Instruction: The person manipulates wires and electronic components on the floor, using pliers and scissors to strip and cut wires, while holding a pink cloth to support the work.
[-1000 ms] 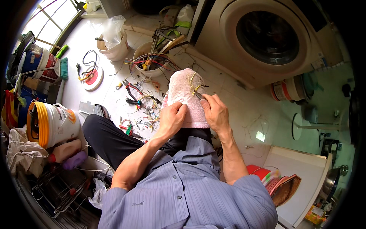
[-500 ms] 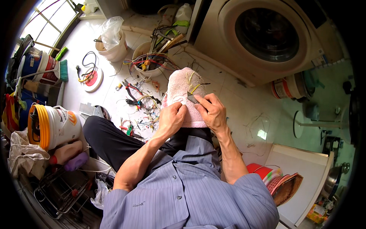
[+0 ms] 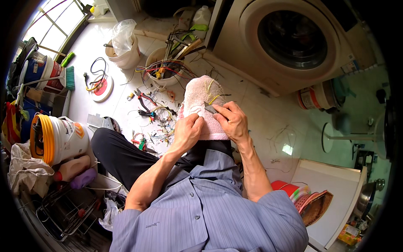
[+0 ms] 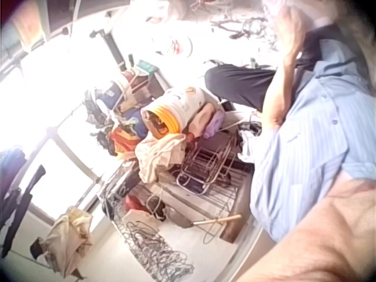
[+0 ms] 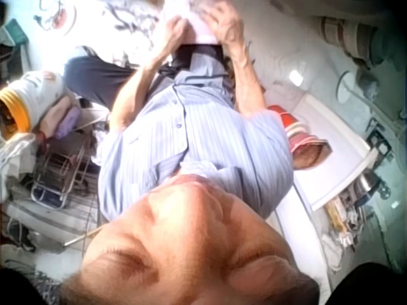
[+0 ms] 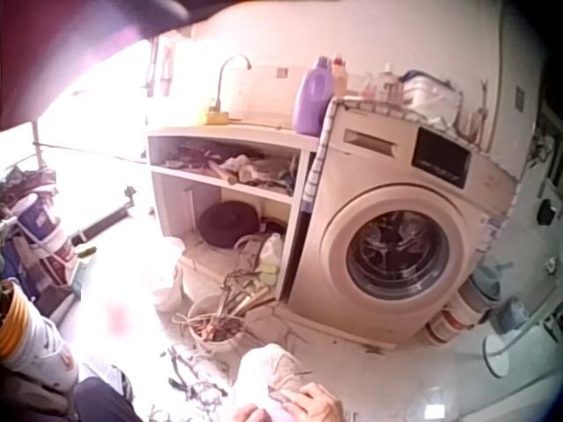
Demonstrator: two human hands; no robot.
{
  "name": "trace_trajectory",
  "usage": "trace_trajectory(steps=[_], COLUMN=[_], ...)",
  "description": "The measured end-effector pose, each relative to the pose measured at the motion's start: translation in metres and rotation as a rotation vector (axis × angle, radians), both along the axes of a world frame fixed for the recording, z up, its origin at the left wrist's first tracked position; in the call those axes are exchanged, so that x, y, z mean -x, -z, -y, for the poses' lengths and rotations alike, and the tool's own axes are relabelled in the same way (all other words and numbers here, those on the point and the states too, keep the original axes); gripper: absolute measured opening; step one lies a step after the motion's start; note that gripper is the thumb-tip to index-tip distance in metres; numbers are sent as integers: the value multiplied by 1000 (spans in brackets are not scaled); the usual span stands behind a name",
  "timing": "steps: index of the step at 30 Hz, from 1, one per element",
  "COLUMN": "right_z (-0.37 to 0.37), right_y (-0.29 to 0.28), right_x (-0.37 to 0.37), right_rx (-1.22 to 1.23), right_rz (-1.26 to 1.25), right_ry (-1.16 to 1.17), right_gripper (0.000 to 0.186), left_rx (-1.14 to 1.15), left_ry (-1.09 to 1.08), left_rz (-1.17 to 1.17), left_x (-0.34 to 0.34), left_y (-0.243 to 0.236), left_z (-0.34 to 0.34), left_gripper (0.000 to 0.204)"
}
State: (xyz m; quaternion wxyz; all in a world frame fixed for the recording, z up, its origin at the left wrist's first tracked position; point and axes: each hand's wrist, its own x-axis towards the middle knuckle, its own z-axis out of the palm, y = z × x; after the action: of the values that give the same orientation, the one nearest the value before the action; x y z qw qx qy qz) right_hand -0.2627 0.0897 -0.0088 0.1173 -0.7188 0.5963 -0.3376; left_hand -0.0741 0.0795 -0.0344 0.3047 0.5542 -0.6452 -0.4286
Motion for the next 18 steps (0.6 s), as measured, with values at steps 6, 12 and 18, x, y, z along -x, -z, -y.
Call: trace_trajectory(steps=[6, 12, 18], right_z=[-1, -3, -6], right_y=[3, 2, 2], right_x=[3, 2, 3], right_rx=[-13, -24, -40], right_rz=[9, 23, 16], right_ry=[-5, 25, 36], right_gripper=[30, 30, 30], left_rx=[-29, -38, -30], left_ry=[-60, -91, -66], left_rz=[-106, -187, -157], left_x=[-1, -9, -28], left_y=[3, 5, -4], left_z=[-6, -14, -29], left_gripper=[31, 31, 29])
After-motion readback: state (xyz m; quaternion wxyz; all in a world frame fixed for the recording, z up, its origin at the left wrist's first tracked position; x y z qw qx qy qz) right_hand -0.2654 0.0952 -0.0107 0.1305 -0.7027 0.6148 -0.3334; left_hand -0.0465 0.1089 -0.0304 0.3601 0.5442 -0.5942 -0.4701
